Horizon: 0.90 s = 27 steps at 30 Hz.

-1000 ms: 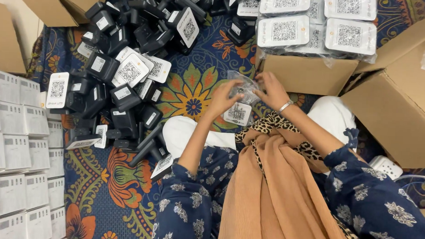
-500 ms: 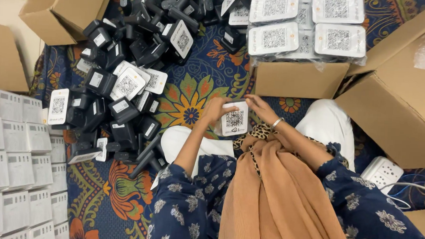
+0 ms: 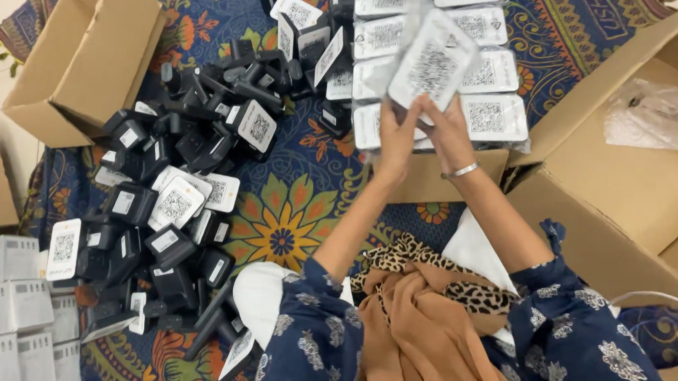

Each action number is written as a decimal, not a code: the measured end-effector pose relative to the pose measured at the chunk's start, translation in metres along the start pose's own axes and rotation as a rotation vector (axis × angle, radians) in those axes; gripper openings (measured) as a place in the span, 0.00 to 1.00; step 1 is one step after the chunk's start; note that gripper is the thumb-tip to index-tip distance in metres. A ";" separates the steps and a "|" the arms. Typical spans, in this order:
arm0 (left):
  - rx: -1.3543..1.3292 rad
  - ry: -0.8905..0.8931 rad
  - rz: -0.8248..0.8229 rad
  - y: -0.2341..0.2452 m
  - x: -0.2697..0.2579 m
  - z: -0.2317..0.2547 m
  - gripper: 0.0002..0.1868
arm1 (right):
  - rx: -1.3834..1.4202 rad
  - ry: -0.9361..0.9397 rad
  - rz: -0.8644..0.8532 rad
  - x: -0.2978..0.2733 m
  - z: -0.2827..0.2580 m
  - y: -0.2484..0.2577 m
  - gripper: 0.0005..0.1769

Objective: The person packs electronic handheld scanners into plastic bags and places them into a cardboard box.

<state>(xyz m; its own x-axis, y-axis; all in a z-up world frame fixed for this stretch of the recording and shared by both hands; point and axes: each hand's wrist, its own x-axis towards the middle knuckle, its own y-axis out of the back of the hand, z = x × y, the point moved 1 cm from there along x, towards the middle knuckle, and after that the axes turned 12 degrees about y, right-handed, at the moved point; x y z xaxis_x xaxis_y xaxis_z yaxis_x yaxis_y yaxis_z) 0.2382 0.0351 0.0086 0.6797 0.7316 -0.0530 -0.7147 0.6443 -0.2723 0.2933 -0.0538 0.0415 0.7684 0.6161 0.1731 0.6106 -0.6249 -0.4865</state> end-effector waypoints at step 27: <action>1.380 -0.460 -0.221 -0.040 0.130 -0.054 0.32 | -0.727 -0.358 -0.027 0.478 0.092 0.280 0.19</action>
<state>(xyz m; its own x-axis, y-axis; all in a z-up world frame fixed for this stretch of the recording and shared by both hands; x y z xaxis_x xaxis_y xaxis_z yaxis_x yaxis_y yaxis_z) 0.3636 0.0923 -0.0397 0.8712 0.4269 0.2425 -0.3730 0.2542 0.8923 0.8140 0.1092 -0.0906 0.7187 0.6748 -0.1677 0.6947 -0.6870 0.2130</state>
